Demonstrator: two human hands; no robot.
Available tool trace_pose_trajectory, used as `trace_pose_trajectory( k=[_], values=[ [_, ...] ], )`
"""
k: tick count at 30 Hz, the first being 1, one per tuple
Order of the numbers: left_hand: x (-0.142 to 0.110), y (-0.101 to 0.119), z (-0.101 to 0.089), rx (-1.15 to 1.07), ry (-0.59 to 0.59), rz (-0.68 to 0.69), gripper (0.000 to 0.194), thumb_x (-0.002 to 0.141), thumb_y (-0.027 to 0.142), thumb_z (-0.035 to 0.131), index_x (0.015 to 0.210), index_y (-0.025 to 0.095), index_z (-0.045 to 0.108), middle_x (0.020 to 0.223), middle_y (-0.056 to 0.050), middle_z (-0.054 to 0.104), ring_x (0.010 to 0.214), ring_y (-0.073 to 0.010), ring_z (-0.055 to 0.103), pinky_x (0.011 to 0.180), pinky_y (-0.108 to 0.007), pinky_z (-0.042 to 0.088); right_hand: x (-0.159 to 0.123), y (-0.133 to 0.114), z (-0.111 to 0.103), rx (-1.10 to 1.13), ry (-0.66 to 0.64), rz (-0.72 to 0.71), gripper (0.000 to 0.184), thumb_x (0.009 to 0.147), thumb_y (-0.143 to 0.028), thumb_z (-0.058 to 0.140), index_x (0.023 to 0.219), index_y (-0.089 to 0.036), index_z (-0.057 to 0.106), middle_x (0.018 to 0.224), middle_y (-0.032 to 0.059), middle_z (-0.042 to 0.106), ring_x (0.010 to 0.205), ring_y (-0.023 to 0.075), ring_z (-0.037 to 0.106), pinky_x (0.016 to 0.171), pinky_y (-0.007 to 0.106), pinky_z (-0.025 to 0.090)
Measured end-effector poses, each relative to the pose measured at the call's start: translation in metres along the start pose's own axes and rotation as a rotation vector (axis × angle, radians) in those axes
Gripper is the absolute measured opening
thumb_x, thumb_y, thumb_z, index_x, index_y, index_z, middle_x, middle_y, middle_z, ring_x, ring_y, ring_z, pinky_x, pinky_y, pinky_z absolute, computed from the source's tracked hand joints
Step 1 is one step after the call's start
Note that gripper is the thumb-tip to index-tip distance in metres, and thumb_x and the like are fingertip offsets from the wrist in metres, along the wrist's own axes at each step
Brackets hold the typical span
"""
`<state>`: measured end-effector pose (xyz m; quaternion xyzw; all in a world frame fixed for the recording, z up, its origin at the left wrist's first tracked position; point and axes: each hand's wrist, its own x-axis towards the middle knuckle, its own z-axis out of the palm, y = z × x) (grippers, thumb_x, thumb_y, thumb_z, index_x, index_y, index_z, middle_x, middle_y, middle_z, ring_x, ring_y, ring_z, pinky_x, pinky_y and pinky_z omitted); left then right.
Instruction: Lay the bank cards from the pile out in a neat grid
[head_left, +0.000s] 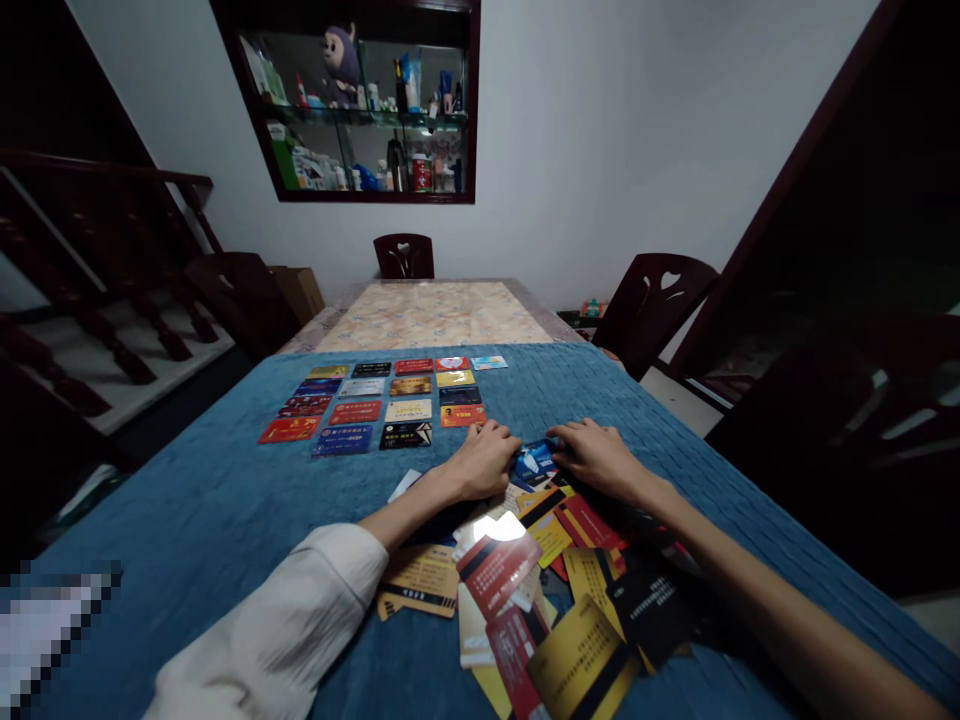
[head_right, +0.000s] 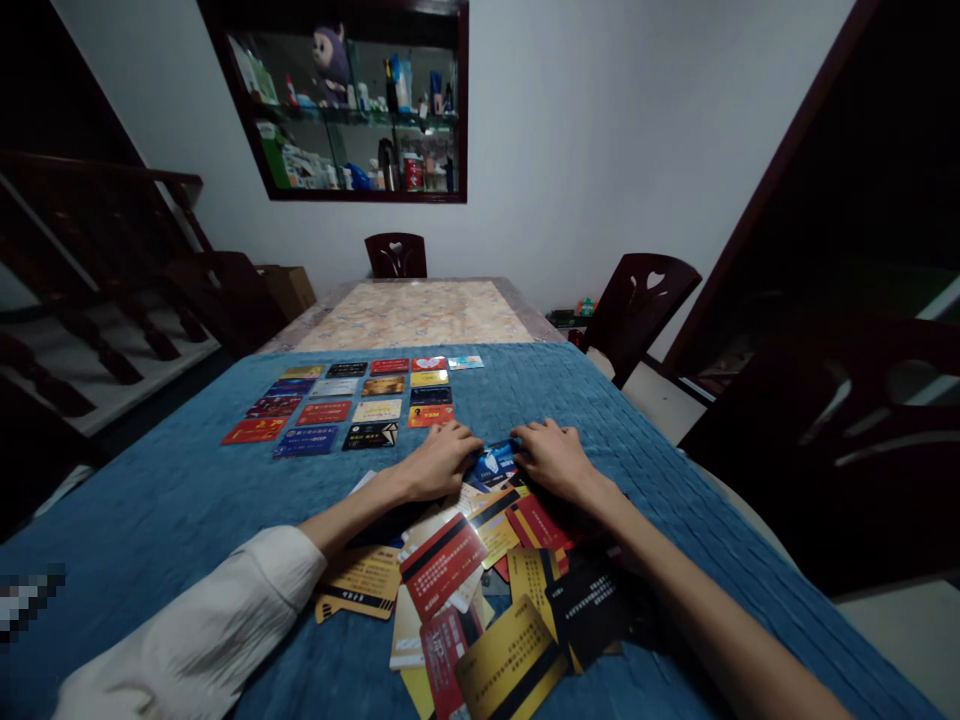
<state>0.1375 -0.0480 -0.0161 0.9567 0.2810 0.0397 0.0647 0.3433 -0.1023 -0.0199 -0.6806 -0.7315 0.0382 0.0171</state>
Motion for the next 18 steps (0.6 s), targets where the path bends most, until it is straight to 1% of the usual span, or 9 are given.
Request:
trace_pose_trajectory(
  k=[4,7,10,14,18],
  values=[
    [0.000,0.002,0.000,0.002,0.000,-0.009,0.018,0.087,0.014,0.050,0.101,0.016,0.062,0.110,-0.012,0.062,0.110,-0.0286,0.050,0.091,-0.046,0.040,0.002,-0.010,-0.002,-0.042,-0.016,0.063,0.029,0.092,-0.034,0.049,0.111,-0.022,0.068,0.113,0.0133,0.068,0.109,0.0330,0.054,0.085,0.045,0.041],
    [-0.001,0.003,-0.001,0.004,-0.011,-0.021,0.018,0.089,0.016,0.050,0.102,0.015,0.062,0.110,-0.013,0.062,0.111,-0.0287,0.050,0.092,-0.046,0.040,0.003,-0.018,-0.006,-0.046,-0.023,0.098,0.030,0.093,-0.038,0.049,0.105,-0.022,0.071,0.111,0.0135,0.070,0.111,0.0343,0.055,0.084,0.045,0.041],
    [-0.001,0.004,0.000,0.005,-0.011,-0.021,0.018,0.090,0.018,0.050,0.102,0.015,0.062,0.110,-0.013,0.062,0.111,-0.0291,0.050,0.092,-0.047,0.040,0.005,-0.026,-0.008,0.006,-0.049,0.162,0.031,0.090,-0.043,0.053,0.106,-0.022,0.070,0.112,0.0129,0.070,0.112,0.0348,0.056,0.084,0.044,0.042],
    [-0.001,0.002,0.001,0.003,0.005,-0.015,0.019,0.089,0.018,0.051,0.105,0.016,0.062,0.110,-0.013,0.062,0.110,-0.0289,0.050,0.093,-0.048,0.040,0.008,-0.031,-0.011,0.042,-0.073,0.268,0.034,0.087,-0.042,0.056,0.112,-0.021,0.067,0.115,0.0132,0.070,0.110,0.0335,0.060,0.083,0.044,0.043],
    [-0.001,0.003,0.002,0.011,0.009,-0.027,0.017,0.090,0.020,0.051,0.103,0.016,0.062,0.111,-0.013,0.062,0.111,-0.0293,0.050,0.093,-0.049,0.039,0.009,-0.034,-0.016,-0.001,-0.097,0.296,0.035,0.086,-0.046,0.057,0.108,-0.022,0.069,0.113,0.0146,0.071,0.109,0.0341,0.062,0.083,0.045,0.044]
  ],
)
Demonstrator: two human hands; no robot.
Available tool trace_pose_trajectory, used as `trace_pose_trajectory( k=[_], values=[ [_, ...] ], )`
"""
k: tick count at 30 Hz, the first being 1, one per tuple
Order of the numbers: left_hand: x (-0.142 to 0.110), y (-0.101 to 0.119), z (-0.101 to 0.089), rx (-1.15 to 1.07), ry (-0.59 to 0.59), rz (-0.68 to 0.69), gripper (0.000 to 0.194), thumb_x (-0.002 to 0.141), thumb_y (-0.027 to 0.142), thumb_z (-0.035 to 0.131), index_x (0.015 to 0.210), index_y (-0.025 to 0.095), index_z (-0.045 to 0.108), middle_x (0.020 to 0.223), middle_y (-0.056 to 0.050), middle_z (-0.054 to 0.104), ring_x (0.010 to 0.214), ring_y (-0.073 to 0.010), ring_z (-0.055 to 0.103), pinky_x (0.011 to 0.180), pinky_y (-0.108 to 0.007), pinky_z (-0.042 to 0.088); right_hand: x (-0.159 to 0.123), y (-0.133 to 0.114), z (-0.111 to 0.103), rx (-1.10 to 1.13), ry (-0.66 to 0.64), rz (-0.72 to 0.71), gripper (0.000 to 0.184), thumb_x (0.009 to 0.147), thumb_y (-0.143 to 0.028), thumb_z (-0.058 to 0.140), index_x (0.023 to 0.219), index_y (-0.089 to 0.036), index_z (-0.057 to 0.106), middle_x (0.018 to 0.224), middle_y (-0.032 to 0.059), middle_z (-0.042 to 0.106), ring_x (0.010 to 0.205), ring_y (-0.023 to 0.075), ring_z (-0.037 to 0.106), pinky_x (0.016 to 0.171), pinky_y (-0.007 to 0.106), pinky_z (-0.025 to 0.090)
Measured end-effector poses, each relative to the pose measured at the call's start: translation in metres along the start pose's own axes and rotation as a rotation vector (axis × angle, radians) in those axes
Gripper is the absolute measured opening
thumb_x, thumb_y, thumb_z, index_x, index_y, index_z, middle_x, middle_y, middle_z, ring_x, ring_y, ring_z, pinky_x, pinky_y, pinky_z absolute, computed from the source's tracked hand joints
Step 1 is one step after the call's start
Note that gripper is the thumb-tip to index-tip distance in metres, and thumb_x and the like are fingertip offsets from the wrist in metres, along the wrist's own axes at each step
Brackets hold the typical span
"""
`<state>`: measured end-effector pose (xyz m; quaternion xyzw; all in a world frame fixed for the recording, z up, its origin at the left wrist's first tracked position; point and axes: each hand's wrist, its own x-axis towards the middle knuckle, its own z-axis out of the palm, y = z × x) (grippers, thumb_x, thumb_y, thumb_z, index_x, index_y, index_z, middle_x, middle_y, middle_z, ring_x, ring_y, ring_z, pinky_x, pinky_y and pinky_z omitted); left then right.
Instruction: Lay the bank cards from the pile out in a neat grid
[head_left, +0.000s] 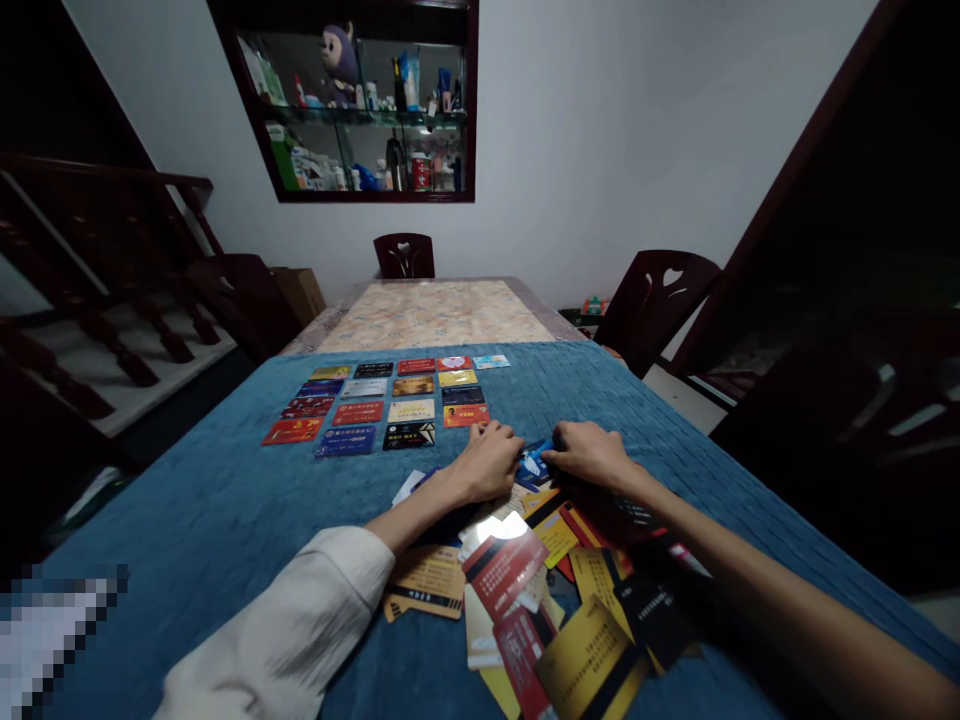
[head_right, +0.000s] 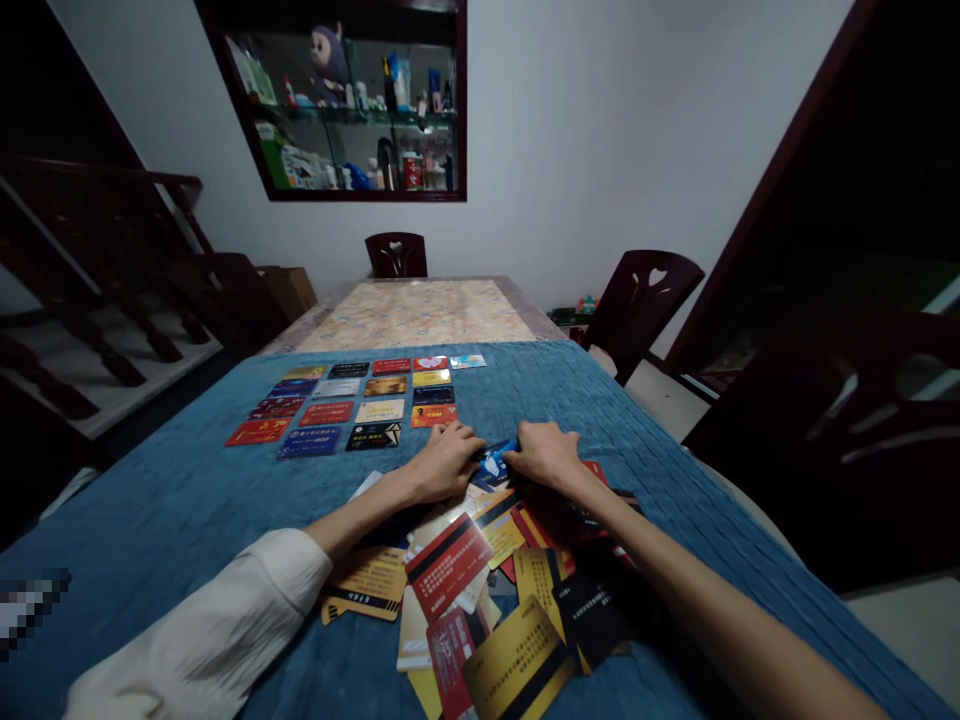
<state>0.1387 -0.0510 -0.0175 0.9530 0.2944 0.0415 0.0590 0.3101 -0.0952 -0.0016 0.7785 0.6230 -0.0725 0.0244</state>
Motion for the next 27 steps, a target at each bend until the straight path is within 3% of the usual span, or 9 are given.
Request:
trace_pose_trajectory(
  k=[5,9,13,17,24,27],
  values=[
    [0.000,0.003,-0.001,0.022,-0.015,-0.014,0.017,0.090,0.019,0.050,0.100,0.016,0.063,0.111,-0.012,0.062,0.111,-0.0287,0.051,0.094,-0.048,0.040,0.000,-0.001,-0.002,0.019,-0.043,-0.006,0.034,0.083,-0.046,0.061,0.105,-0.022,0.071,0.115,0.0146,0.071,0.111,0.0352,0.062,0.084,0.045,0.044],
    [0.001,0.004,-0.002,0.026,-0.017,-0.021,0.017,0.089,0.018,0.050,0.101,0.016,0.063,0.111,-0.013,0.062,0.111,-0.0291,0.051,0.094,-0.048,0.040,0.008,0.004,0.002,0.119,-0.045,-0.013,0.034,0.080,-0.043,0.065,0.106,-0.022,0.071,0.115,0.0115,0.071,0.109,0.0306,0.063,0.079,0.036,0.045],
    [0.001,0.003,-0.002,0.018,-0.003,-0.021,0.018,0.090,0.022,0.052,0.104,0.017,0.063,0.111,-0.012,0.063,0.111,-0.0288,0.051,0.095,-0.047,0.040,0.018,0.012,0.001,0.159,-0.041,-0.047,0.025,0.081,-0.034,0.060,0.098,-0.021,0.073,0.101,0.0075,0.074,0.093,0.0229,0.067,0.069,0.027,0.043],
    [0.001,0.001,-0.001,-0.010,0.031,-0.019,0.019,0.091,0.022,0.053,0.106,0.017,0.063,0.110,-0.012,0.063,0.110,-0.0286,0.051,0.096,-0.048,0.040,0.026,0.016,-0.005,0.156,-0.012,-0.068,0.026,0.087,-0.027,0.049,0.088,-0.018,0.074,0.091,0.0080,0.074,0.085,0.0206,0.066,0.066,0.026,0.041],
    [0.001,-0.004,-0.002,-0.055,0.121,-0.048,0.022,0.091,0.020,0.053,0.109,0.017,0.064,0.111,-0.011,0.063,0.113,-0.0288,0.051,0.097,-0.049,0.040,0.023,0.020,-0.020,0.103,0.097,-0.052,0.032,0.092,-0.026,0.043,0.111,-0.025,0.069,0.107,0.0106,0.072,0.097,0.0272,0.063,0.073,0.033,0.039],
    [0.002,-0.006,-0.002,-0.090,0.189,-0.067,0.023,0.091,0.021,0.053,0.110,0.016,0.064,0.111,-0.011,0.065,0.112,-0.0283,0.052,0.097,-0.048,0.040,0.017,0.019,-0.023,0.063,0.192,-0.119,0.032,0.094,-0.027,0.044,0.116,-0.029,0.068,0.109,0.0085,0.072,0.102,0.0300,0.058,0.077,0.036,0.037]
  ],
)
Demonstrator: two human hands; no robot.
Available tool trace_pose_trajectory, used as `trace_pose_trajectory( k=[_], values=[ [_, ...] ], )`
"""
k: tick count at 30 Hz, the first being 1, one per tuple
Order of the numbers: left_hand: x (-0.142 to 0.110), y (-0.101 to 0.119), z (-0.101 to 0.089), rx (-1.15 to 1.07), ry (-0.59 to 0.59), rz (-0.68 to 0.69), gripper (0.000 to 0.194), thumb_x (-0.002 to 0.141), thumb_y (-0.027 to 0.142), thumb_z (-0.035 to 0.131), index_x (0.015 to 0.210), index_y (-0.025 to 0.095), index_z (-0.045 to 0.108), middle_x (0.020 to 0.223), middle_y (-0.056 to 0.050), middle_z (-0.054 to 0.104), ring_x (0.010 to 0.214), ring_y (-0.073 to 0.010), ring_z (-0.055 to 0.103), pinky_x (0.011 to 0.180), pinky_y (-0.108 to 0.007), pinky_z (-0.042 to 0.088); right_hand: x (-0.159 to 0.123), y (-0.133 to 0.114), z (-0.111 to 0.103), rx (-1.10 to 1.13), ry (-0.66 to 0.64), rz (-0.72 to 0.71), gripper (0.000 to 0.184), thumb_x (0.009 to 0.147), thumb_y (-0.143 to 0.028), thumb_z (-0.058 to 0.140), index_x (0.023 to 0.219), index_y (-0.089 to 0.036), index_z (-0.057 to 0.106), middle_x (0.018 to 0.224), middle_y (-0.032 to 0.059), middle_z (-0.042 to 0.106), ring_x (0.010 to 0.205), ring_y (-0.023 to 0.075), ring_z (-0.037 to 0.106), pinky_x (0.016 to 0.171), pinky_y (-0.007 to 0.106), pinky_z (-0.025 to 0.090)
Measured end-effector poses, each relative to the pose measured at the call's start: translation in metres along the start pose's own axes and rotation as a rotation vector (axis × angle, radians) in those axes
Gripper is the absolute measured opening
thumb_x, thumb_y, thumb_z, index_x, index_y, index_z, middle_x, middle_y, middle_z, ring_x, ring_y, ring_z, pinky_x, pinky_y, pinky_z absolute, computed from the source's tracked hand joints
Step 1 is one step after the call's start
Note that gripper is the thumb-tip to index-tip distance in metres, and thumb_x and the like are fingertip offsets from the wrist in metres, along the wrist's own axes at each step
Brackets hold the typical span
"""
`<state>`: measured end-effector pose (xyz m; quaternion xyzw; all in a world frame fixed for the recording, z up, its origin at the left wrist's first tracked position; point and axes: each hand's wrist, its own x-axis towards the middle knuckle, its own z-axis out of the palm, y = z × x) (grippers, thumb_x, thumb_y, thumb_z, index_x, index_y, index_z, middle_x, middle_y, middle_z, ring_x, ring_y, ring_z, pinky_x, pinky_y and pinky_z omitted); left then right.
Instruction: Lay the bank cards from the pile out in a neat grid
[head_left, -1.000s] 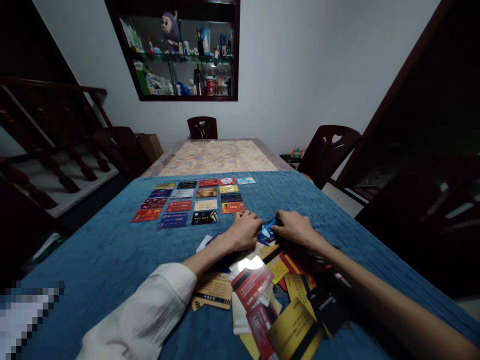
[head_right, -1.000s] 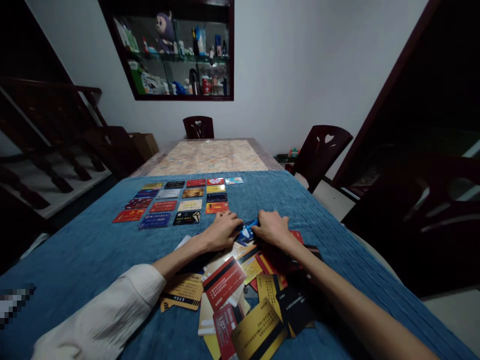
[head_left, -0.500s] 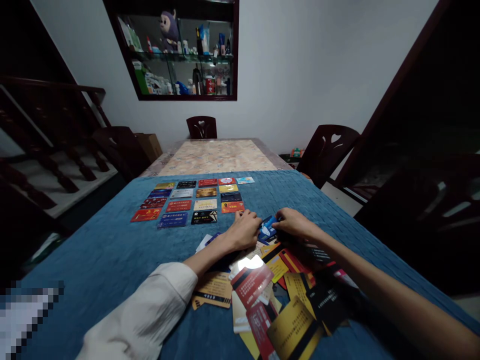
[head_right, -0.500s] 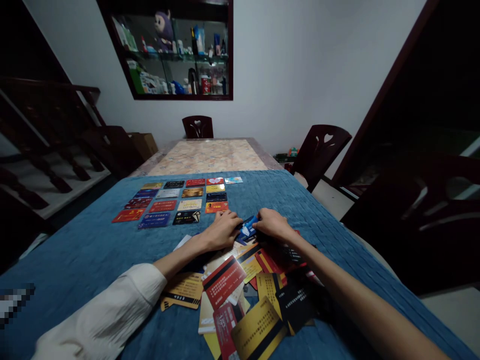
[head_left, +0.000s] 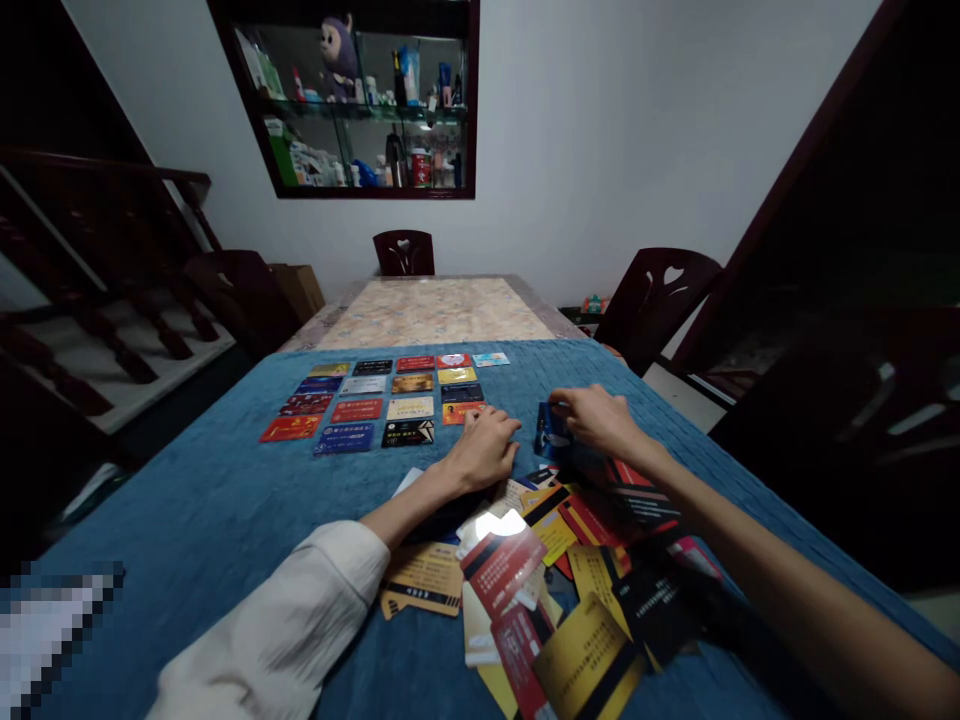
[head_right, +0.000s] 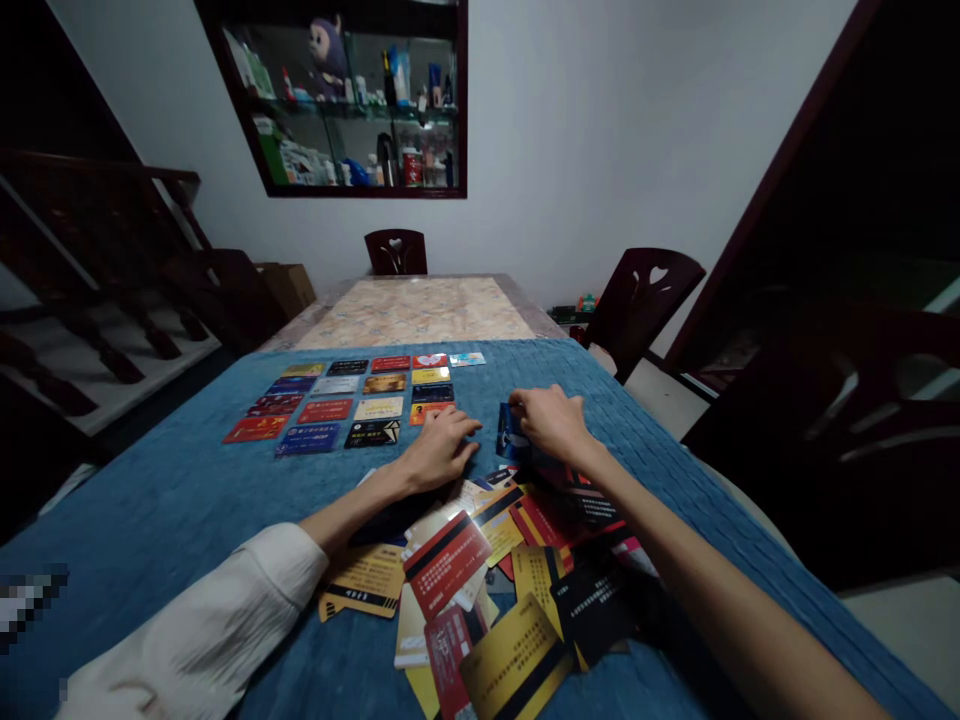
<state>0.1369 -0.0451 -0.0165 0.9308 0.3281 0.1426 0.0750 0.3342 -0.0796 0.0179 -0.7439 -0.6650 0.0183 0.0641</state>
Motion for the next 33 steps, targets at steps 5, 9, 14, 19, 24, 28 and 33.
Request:
trace_pose_trajectory(
  k=[5,9,14,19,24,28,33],
  values=[
    [0.003,-0.003,0.002,-0.096,0.126,-0.018,0.025,0.091,0.019,0.055,0.114,0.015,0.065,0.110,-0.010,0.069,0.110,-0.0263,0.056,0.098,-0.046,0.040,0.001,0.004,0.006,0.078,0.194,-0.272,0.025,0.092,-0.028,0.051,0.106,-0.027,0.072,0.103,0.0063,0.074,0.095,0.0272,0.050,0.077,0.036,0.032],
    [0.003,-0.003,0.000,-0.117,0.188,-0.036,0.024,0.091,0.019,0.057,0.112,0.016,0.066,0.106,-0.008,0.071,0.106,-0.0257,0.058,0.095,-0.044,0.041,0.009,0.009,0.010,0.136,0.303,-0.472,0.018,0.092,-0.030,0.056,0.095,-0.025,0.073,0.093,0.0072,0.074,0.091,0.0254,0.046,0.078,0.037,0.030],
    [0.003,-0.003,0.000,-0.127,0.231,-0.031,0.020,0.092,0.019,0.057,0.109,0.017,0.067,0.103,-0.007,0.071,0.103,-0.0242,0.058,0.091,-0.040,0.042,0.014,0.003,0.012,0.170,0.303,-0.591,0.017,0.093,-0.033,0.058,0.091,-0.026,0.073,0.086,0.0052,0.072,0.088,0.0231,0.045,0.079,0.036,0.029],
    [0.004,-0.005,0.003,-0.141,0.255,-0.028,0.016,0.092,0.017,0.054,0.098,0.016,0.069,0.095,-0.007,0.070,0.094,-0.0222,0.060,0.088,-0.038,0.043,0.013,-0.007,0.021,0.224,0.311,-0.591,0.014,0.090,-0.034,0.063,0.094,-0.025,0.072,0.084,0.0051,0.069,0.088,0.0222,0.049,0.080,0.035,0.033],
    [0.003,-0.010,0.006,-0.176,0.245,-0.035,0.018,0.088,0.011,0.054,0.099,0.017,0.068,0.096,-0.007,0.069,0.093,-0.0215,0.060,0.087,-0.035,0.044,0.005,-0.002,0.029,0.244,0.294,-0.536,0.022,0.087,-0.029,0.064,0.108,-0.023,0.066,0.096,0.0064,0.071,0.093,0.0238,0.052,0.082,0.036,0.035],
    [0.002,-0.013,0.008,-0.176,0.240,-0.055,0.018,0.084,0.010,0.056,0.098,0.017,0.065,0.093,-0.006,0.068,0.090,-0.0210,0.060,0.085,-0.034,0.044,-0.004,0.008,0.034,0.220,0.257,-0.461,0.029,0.086,-0.025,0.062,0.115,-0.023,0.062,0.100,0.0068,0.071,0.096,0.0256,0.054,0.081,0.037,0.035],
    [0.002,-0.014,0.009,-0.210,0.231,-0.087,0.009,0.081,0.010,0.056,0.084,0.017,0.059,0.081,-0.003,0.064,0.078,-0.0184,0.058,0.075,-0.030,0.043,-0.014,0.010,0.037,0.111,0.214,-0.393,0.039,0.085,-0.030,0.062,0.122,-0.022,0.055,0.110,0.0094,0.070,0.102,0.0291,0.054,0.081,0.039,0.035]
  ],
)
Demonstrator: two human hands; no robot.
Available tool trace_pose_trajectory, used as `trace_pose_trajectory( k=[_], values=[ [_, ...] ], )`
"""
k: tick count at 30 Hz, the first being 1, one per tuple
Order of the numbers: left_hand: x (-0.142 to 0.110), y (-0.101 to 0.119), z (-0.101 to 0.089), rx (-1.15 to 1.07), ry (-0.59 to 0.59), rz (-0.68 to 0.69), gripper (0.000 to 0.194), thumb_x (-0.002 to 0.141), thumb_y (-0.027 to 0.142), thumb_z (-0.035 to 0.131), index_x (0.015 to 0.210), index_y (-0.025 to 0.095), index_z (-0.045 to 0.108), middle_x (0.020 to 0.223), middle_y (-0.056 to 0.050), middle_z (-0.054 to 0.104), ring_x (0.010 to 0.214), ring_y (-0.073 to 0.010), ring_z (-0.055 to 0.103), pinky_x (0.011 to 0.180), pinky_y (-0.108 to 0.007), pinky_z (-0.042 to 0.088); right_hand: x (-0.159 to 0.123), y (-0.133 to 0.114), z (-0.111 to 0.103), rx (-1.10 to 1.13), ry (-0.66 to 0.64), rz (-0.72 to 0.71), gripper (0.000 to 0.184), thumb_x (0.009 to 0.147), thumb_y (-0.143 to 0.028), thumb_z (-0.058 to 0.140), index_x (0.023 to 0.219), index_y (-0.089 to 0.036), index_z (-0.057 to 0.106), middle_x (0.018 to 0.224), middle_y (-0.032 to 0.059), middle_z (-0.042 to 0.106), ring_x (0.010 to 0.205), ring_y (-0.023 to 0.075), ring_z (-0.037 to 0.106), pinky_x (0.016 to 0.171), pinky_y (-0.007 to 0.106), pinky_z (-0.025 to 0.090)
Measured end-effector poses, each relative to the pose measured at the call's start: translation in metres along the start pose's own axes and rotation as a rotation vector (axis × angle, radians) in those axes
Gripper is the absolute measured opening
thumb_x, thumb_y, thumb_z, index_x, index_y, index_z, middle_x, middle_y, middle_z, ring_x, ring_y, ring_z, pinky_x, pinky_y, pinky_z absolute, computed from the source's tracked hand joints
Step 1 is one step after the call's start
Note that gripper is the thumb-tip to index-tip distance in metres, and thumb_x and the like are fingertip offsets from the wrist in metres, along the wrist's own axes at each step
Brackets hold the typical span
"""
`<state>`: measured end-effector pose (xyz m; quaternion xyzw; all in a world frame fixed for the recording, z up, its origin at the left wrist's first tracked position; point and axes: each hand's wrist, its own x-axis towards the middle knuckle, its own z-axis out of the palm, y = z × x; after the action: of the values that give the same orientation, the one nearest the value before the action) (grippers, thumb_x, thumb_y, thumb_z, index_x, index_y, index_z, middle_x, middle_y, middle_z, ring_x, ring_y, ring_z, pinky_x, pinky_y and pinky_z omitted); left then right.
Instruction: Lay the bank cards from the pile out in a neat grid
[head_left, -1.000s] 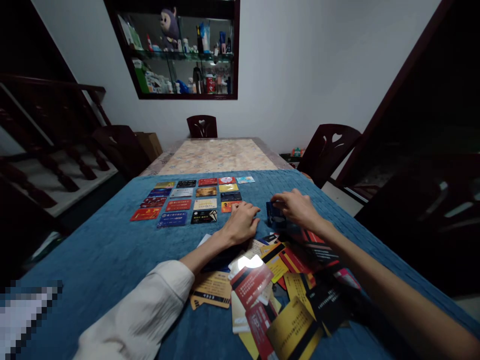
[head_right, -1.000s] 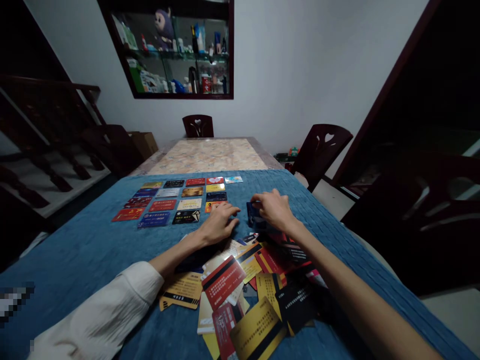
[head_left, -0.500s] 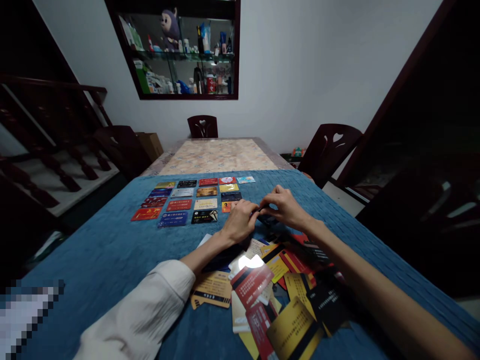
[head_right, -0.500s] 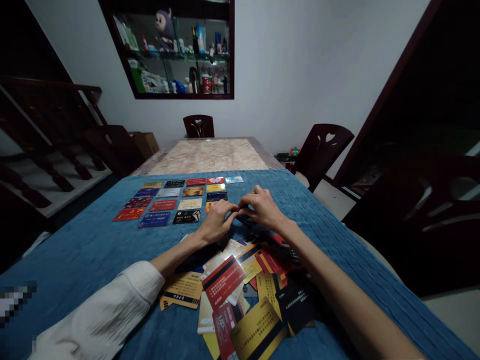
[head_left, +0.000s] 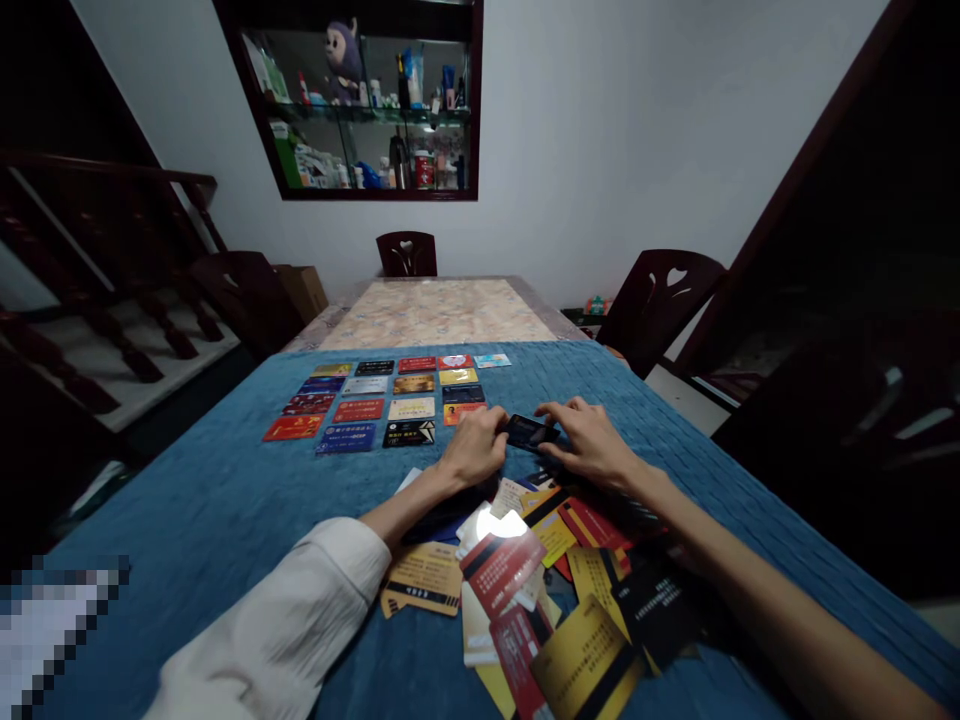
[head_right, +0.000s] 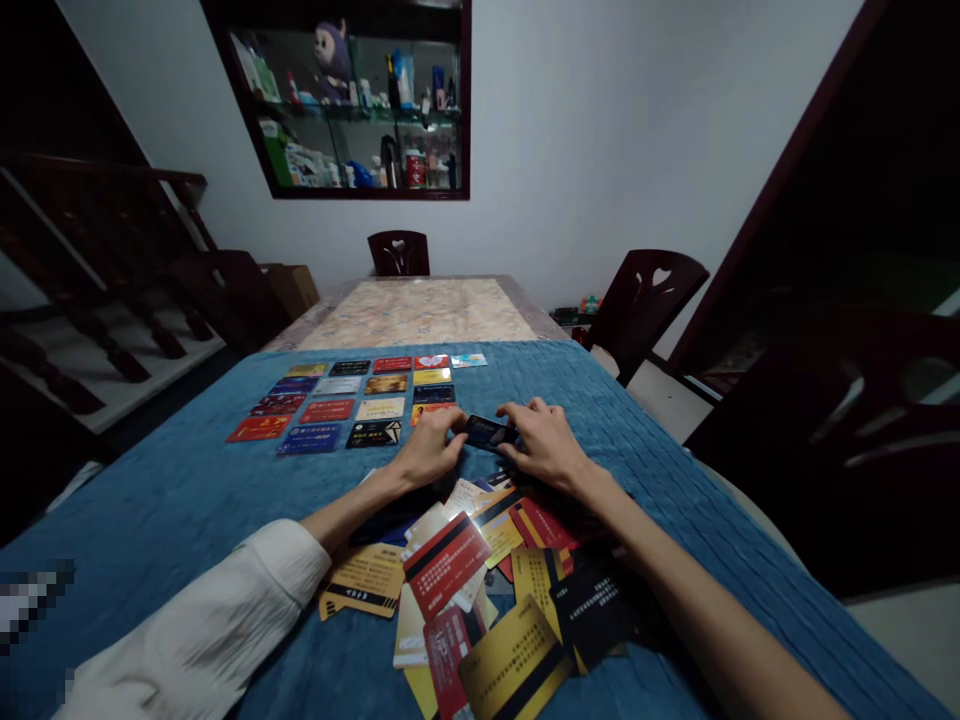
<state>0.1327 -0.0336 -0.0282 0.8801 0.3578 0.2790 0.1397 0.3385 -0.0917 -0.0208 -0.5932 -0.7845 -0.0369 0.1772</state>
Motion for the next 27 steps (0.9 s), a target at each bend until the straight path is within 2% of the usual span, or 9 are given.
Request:
trace_pose_trajectory(
  k=[4,8,13,19,27],
  values=[
    [0.000,-0.001,0.000,-0.107,0.016,-0.055,0.007,0.079,0.011,0.057,0.081,0.018,0.057,0.078,-0.001,0.063,0.073,-0.0160,0.058,0.071,-0.027,0.042,-0.001,-0.008,0.003,-0.150,0.044,-0.012,0.047,0.083,-0.036,0.065,0.125,-0.019,0.053,0.120,0.0122,0.066,0.106,0.0303,0.053,0.083,0.040,0.034],
    [0.000,-0.002,0.001,-0.169,0.021,-0.103,0.006,0.079,0.013,0.058,0.078,0.018,0.055,0.076,0.001,0.063,0.072,-0.0147,0.058,0.070,-0.026,0.043,0.000,-0.013,0.007,-0.266,0.086,-0.012,0.045,0.081,-0.036,0.067,0.120,-0.017,0.054,0.115,0.0132,0.066,0.103,0.0296,0.054,0.083,0.039,0.032],
    [0.001,-0.001,0.000,-0.206,0.037,-0.122,0.006,0.079,0.013,0.058,0.080,0.018,0.056,0.077,0.001,0.064,0.075,-0.0155,0.060,0.072,-0.027,0.045,0.000,-0.011,0.011,-0.298,0.154,-0.046,0.043,0.080,-0.033,0.069,0.116,-0.014,0.055,0.108,0.0137,0.065,0.101,0.0295,0.053,0.084,0.040,0.030],
    [-0.001,-0.001,0.000,-0.187,0.037,-0.128,0.023,0.079,0.010,0.059,0.101,0.019,0.058,0.078,0.002,0.065,0.074,-0.0160,0.062,0.070,-0.027,0.047,-0.001,-0.010,0.009,-0.324,0.211,-0.080,0.041,0.080,-0.030,0.069,0.117,-0.018,0.057,0.111,0.0133,0.061,0.101,0.0299,0.050,0.083,0.039,0.030],
    [-0.003,-0.004,0.003,-0.060,0.049,-0.027,0.045,0.080,0.009,0.060,0.124,0.018,0.051,0.087,-0.001,0.065,0.084,-0.0186,0.063,0.083,-0.032,0.048,-0.002,-0.009,0.005,-0.337,0.232,-0.059,0.045,0.080,-0.029,0.070,0.122,-0.020,0.059,0.112,0.0143,0.058,0.101,0.0293,0.047,0.080,0.037,0.033]
  ],
)
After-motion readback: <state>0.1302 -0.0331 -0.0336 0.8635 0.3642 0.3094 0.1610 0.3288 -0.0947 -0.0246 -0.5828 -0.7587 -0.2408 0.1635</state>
